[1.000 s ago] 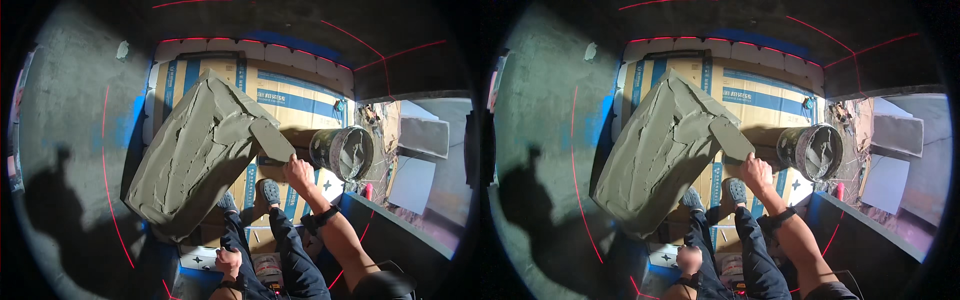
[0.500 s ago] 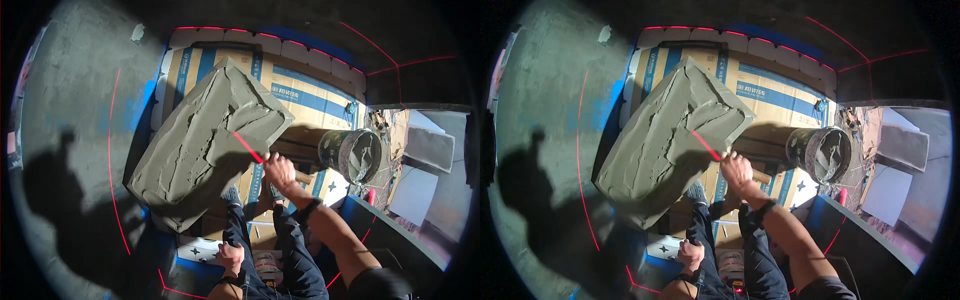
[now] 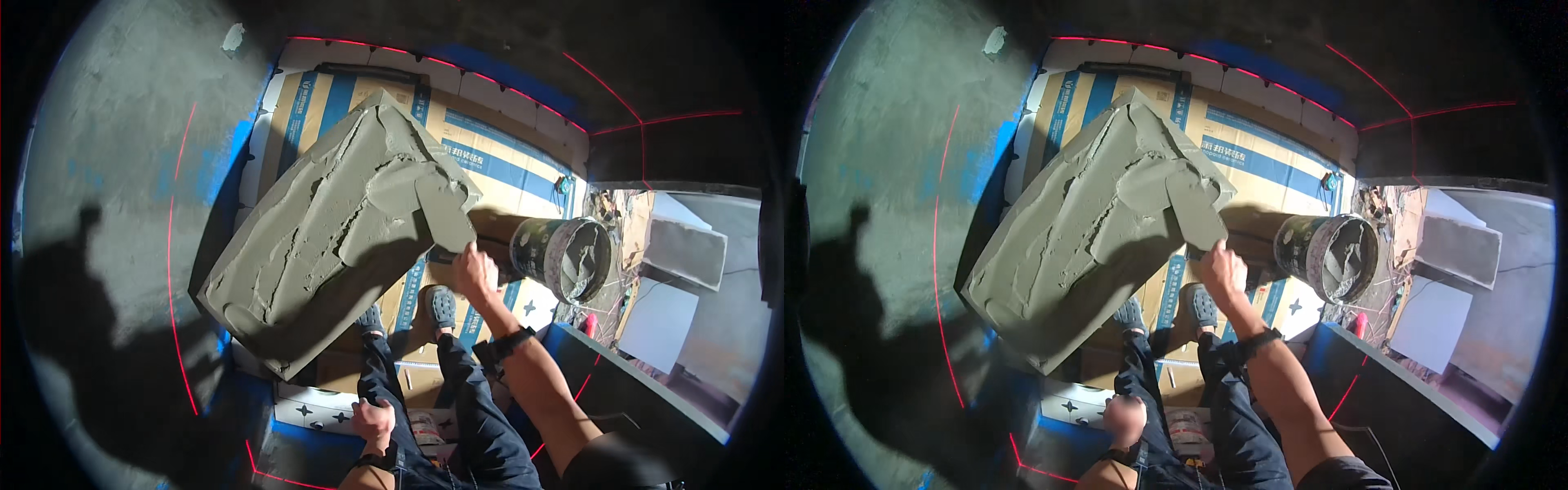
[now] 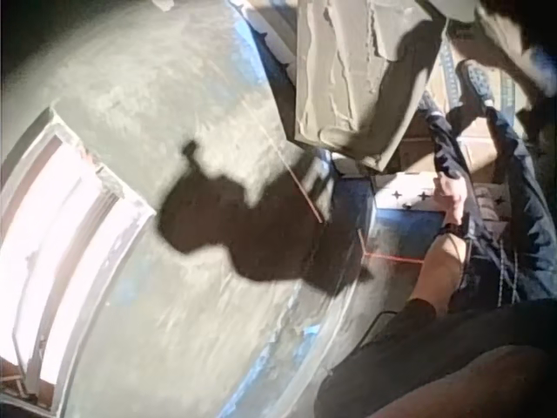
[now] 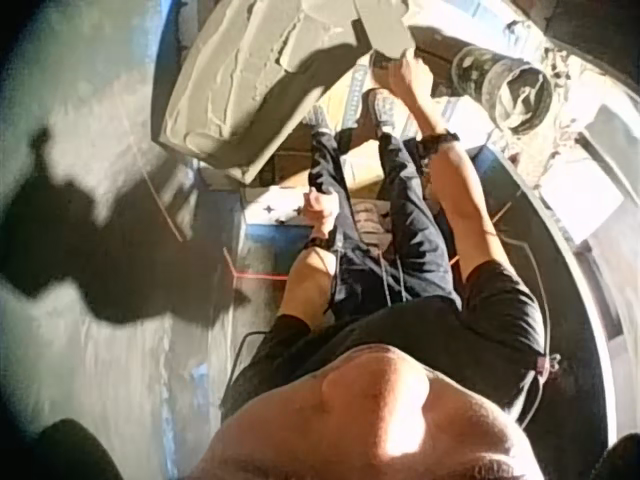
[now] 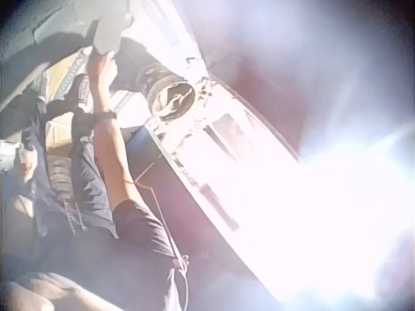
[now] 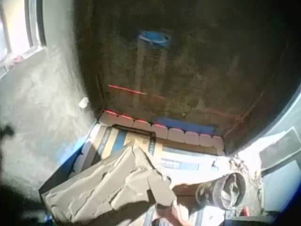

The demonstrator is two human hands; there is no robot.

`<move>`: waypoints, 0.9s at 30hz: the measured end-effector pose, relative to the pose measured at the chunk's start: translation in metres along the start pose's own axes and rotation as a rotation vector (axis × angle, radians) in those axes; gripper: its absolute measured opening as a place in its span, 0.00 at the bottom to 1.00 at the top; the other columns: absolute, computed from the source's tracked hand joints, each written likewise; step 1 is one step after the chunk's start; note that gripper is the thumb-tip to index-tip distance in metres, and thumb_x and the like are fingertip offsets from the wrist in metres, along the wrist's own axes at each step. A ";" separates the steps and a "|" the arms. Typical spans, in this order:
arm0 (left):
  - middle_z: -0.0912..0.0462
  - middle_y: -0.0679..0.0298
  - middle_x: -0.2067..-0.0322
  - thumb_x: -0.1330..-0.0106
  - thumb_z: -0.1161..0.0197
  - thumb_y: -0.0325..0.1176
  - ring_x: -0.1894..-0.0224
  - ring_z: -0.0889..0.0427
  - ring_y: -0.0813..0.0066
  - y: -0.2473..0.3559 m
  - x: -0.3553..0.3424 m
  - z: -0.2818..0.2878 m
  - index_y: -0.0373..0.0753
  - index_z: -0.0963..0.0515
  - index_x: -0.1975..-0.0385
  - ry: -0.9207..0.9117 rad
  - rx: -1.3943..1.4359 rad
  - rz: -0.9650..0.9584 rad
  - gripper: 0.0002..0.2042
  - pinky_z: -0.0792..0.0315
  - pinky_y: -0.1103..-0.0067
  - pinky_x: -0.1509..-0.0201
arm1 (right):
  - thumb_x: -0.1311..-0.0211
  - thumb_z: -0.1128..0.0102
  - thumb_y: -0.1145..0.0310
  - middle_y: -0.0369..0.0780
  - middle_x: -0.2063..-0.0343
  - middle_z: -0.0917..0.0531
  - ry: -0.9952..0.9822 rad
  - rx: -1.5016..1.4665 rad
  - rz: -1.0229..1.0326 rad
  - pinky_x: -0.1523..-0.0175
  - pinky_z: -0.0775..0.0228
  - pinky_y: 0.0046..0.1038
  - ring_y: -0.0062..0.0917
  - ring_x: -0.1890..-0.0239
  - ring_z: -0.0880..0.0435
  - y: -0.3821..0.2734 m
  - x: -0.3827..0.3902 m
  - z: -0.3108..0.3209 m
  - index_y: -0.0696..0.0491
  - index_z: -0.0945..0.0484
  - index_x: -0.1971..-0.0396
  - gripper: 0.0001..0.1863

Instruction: Apply adhesive to a wall panel and mount it onto the wall using a laser level for guidance.

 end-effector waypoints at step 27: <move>0.17 0.50 0.59 0.42 0.36 0.44 0.61 0.13 0.46 -0.027 -0.002 0.002 0.34 0.19 0.62 -0.089 0.080 0.131 0.18 0.19 0.56 0.57 | 0.34 0.44 0.59 0.61 0.68 0.17 -0.236 -0.166 0.529 0.54 0.23 0.54 0.61 0.61 0.16 -0.165 -0.016 -0.099 0.59 0.22 0.63 0.16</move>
Point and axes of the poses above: each hand's wrist, its own x-axis away from the middle knuckle, its own z-axis out of the back of the hand, y = z × x, the point moved 1 cm from there along -x, towards the middle knuckle
